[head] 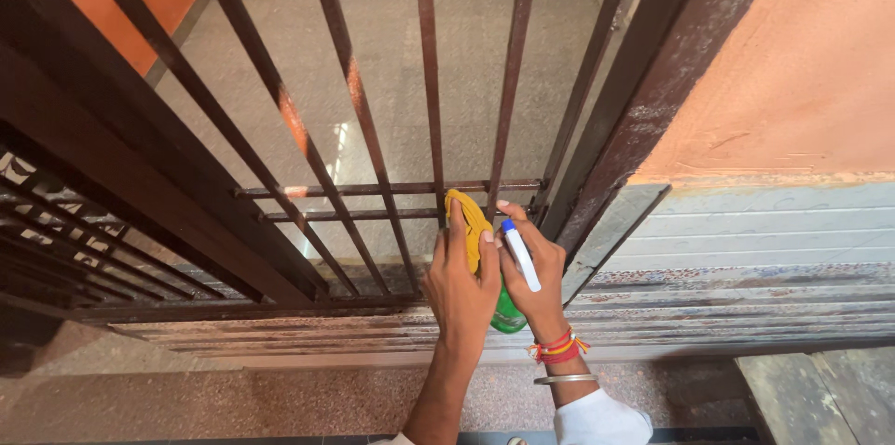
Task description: The person cleans a metal gate by spraying it with a cleaning liquid and wiping the bars with a yellow cloth.
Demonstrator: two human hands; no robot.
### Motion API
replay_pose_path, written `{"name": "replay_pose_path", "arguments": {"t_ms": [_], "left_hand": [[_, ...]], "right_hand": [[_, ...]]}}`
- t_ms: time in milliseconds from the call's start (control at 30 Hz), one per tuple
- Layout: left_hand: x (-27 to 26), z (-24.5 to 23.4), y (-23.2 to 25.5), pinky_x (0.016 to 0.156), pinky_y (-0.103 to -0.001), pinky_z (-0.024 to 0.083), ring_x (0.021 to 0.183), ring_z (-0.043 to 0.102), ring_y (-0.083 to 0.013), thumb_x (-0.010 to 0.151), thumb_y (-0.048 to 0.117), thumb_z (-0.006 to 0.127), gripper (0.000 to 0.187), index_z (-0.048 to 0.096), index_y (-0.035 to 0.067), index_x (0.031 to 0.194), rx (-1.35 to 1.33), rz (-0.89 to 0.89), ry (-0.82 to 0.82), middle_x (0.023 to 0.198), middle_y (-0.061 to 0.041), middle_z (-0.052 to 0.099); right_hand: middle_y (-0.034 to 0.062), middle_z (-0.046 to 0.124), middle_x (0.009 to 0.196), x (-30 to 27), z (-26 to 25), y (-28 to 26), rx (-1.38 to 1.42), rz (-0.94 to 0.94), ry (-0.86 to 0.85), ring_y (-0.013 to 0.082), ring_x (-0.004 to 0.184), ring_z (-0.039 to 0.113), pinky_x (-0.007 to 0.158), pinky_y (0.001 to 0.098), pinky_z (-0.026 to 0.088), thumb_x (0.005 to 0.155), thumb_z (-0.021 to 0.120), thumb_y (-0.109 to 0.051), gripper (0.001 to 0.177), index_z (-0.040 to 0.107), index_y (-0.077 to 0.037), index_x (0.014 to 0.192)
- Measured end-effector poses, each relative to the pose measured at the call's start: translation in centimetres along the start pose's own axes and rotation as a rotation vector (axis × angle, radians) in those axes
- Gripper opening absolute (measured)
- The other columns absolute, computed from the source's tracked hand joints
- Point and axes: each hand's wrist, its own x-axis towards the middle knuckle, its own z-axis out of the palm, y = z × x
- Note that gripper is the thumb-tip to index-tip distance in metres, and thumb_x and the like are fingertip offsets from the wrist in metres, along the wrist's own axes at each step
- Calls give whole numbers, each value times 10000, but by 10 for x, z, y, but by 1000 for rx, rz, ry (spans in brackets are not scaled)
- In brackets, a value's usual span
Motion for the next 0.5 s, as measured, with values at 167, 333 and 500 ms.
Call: {"name": "replay_pose_path", "arguments": {"t_ms": [167, 333, 500], "left_hand": [[15, -10, 16, 628, -492, 562, 798, 710, -400, 903, 248, 634, 627, 488, 128, 1501, 144, -75, -57, 964, -197, 665], [20, -5, 30, 608, -520, 550, 731, 695, -422, 850, 245, 645, 755, 398, 30, 1530, 144, -154, -97, 923, -228, 695], [28, 1, 20, 686, -490, 578, 798, 717, -401, 876, 245, 629, 661, 486, 49, 1491, -73, 49, -122, 939, -218, 717]], "right_hand": [[125, 738, 1203, 1, 1, 3, 83, -102, -7, 73, 695, 638, 649, 250, 523, 828, 654, 26, 211, 631, 60, 1035], [110, 763, 1117, -1, 3, 10, 27, -44, 25, 52, 674, 541, 604, 258, 485, 871, 712, -23, 228, 653, 61, 1074], [38, 704, 978, -4, 5, 24, 35, -169, 24, 37, 805, 579, 742, 250, 537, 946, 697, -39, 135, 651, 15, 1061]]}}
